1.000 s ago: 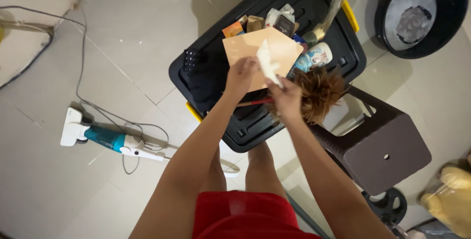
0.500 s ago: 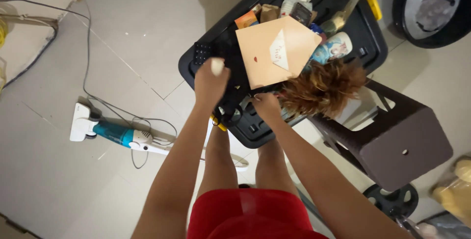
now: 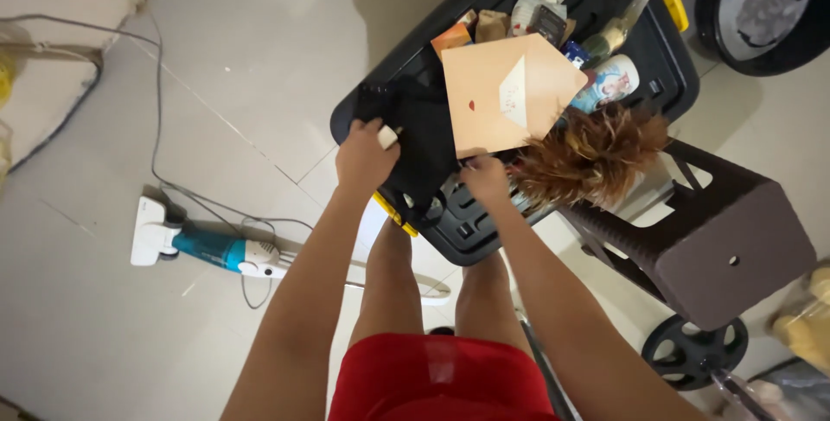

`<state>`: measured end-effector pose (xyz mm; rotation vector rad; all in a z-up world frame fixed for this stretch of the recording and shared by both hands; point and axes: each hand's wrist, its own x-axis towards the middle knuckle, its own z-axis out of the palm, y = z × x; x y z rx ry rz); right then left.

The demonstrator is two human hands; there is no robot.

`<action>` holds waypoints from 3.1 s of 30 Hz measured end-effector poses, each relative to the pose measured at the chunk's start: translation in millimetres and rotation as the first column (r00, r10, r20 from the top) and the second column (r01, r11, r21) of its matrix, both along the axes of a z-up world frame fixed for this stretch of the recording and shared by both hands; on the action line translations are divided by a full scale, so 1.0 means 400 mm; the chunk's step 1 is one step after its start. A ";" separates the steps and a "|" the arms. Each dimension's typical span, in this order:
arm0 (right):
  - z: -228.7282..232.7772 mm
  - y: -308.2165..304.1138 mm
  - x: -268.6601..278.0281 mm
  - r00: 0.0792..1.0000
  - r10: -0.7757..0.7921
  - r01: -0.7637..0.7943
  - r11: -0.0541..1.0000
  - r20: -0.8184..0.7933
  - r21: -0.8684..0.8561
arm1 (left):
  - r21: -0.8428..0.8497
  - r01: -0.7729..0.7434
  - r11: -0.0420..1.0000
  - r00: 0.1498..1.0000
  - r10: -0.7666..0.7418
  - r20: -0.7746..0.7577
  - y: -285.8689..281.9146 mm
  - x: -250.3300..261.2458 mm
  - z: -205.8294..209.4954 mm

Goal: Organize items on top of a dresser, dust a wall-mounted unit, and sort through a storage bin.

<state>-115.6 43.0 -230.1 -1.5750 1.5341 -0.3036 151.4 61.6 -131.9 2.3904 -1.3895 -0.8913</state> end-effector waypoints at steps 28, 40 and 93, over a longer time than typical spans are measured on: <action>0.238 -0.162 0.316 0.904 0.329 -0.364 0.927 -0.272 -0.087 | -0.060 -0.461 0.885 0.680 0.309 -0.665 0.145 -0.024 -0.016; 0.245 -0.040 0.215 0.881 0.416 -0.444 0.891 -0.223 -0.091 | -0.059 -0.394 0.917 0.772 0.295 -0.563 0.145 0.003 -0.090; 0.200 -0.160 0.066 0.846 -0.191 0.151 0.981 -0.498 -0.121 | -0.133 -0.467 0.874 0.835 0.386 -0.392 0.160 -0.001 -0.136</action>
